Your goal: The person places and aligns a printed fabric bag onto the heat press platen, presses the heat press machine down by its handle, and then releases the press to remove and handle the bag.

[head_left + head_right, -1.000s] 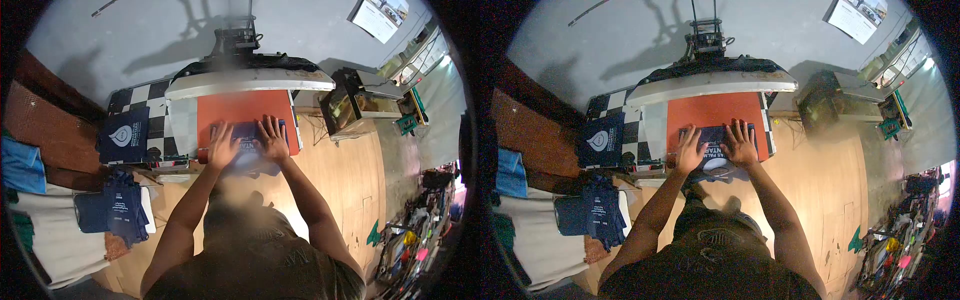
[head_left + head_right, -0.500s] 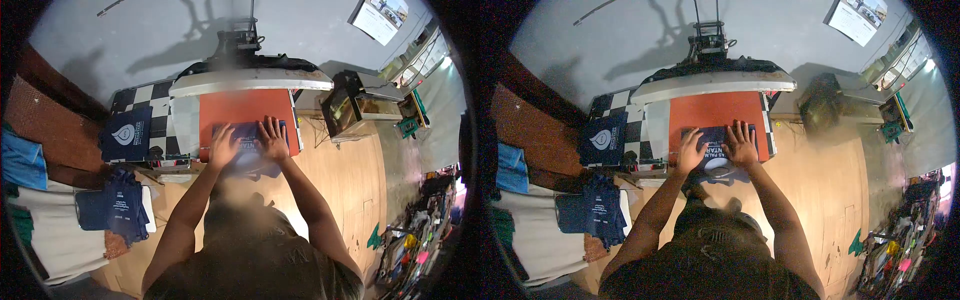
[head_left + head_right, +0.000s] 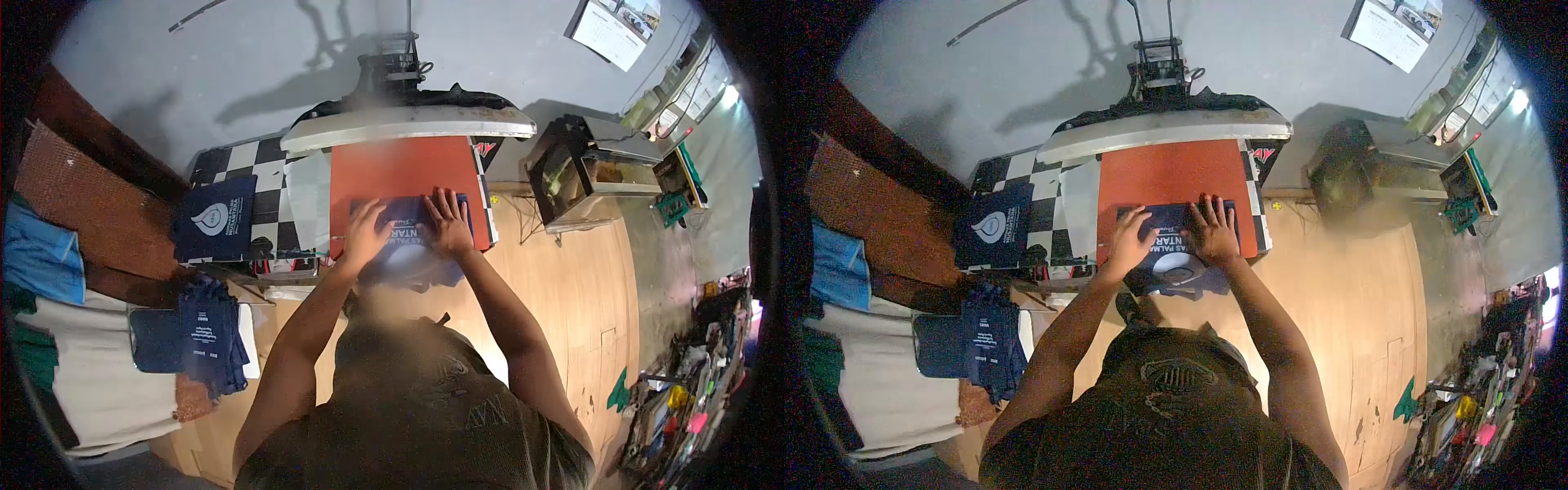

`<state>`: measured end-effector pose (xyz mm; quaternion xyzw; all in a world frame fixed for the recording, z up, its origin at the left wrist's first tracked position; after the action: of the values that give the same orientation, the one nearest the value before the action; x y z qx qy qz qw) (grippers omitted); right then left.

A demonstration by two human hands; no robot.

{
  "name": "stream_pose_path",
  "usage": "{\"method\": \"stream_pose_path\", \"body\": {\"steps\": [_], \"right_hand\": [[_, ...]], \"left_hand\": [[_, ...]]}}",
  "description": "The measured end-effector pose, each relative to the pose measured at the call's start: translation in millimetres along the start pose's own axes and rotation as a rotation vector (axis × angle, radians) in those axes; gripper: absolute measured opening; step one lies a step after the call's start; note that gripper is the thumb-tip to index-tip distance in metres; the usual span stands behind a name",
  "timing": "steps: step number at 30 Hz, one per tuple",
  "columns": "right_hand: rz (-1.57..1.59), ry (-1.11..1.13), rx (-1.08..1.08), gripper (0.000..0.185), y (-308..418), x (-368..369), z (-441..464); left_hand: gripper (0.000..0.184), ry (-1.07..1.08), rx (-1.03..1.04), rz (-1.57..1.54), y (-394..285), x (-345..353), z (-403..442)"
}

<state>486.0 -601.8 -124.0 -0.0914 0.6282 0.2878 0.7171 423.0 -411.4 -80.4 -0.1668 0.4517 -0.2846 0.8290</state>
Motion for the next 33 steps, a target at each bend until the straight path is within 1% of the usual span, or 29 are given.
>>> {"method": "stream_pose_path", "body": {"steps": [3, 7, 9, 10, 11, 13, 14, 18, 20, 21, 23, 24, 25, 27, 28, 29, 31, 32, 33], "right_hand": [[0.054, 0.016, 0.000, 0.077, -2, -1, 0], [0.060, 0.019, -0.017, 0.075, -3, -6, 4], [0.078, 0.063, 0.012, 0.074, -6, -4, 9], [0.091, 0.021, 0.018, 0.070, -6, -11, 14], [0.094, 0.020, 0.014, 0.070, -9, -8, 20], [0.110, 0.091, -0.042, 0.065, -12, 0, 28], [0.121, 0.067, -0.028, 0.061, -14, 1, 27], [0.141, 0.057, -0.100, 0.059, -23, 9, 28], [0.181, -0.073, -0.163, 0.054, -34, 9, 22], [0.178, -0.074, -0.162, 0.054, -36, -3, 20], [0.243, -0.207, -0.133, 0.054, -42, -49, 17], [0.291, -0.190, 0.070, 0.054, -64, -49, 17], [0.288, -0.192, 0.073, 0.054, -67, -54, 14], [0.330, -0.152, 0.016, 0.056, -66, -60, 6], [0.322, -0.083, 0.033, 0.067, -69, -51, 6], [0.320, -0.086, 0.039, 0.067, -70, -50, 4], [0.232, 0.068, -0.175, 0.094, -50, -33, 0], [0.235, 0.072, -0.168, 0.094, -53, -29, -1], [0.129, 0.187, -0.123, 0.108, -56, -15, -4]], "left_hand": [[0.042, 0.045, -0.017, 0.022, 4, 2, 1], [0.042, -0.011, 0.007, 0.059, 1, -1, 1], [0.040, 0.037, -0.039, 0.082, 3, 4, 1], [0.038, 0.049, -0.030, 0.102, 3, 3, 4], [0.038, 0.047, -0.031, 0.107, 6, 1, 6], [0.035, 0.196, -0.057, 0.100, 14, 12, 11], [0.032, 0.198, -0.042, 0.093, 16, 13, 14], [0.030, 0.256, -0.018, 0.116, 22, 11, 24], [0.032, 0.301, -0.020, 0.018, 32, 16, 27], [0.032, 0.301, -0.018, 0.016, 32, 12, 27], [0.037, 0.199, -0.078, 0.095, 39, -10, 33], [0.043, 0.223, -0.124, 0.092, 47, -13, 31], [0.043, 0.223, -0.120, 0.089, 48, -14, 29], [0.048, 0.268, -0.112, 0.195, 51, -10, 20], [0.056, 0.299, -0.099, 0.141, 51, -3, 18], [0.056, 0.302, -0.094, 0.139, 51, 0, 13], [0.077, 0.396, -0.038, 0.124, 36, 10, 4], [0.104, 0.591, -0.129, 0.082, 46, 22, -3], [0.104, 0.601, -0.133, 0.078, 45, 18, -1]]}}
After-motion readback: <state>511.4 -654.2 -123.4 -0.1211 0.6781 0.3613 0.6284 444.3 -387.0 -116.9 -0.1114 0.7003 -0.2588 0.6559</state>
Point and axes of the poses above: each hand's wrist, its own z-axis towards the middle knuckle, its own x-axis out of the palm, y = z × x, the point moved 10 cm from there along z, towards the middle knuckle, and after that the axes turned 1 degree about -z, right-handed, at the moved point
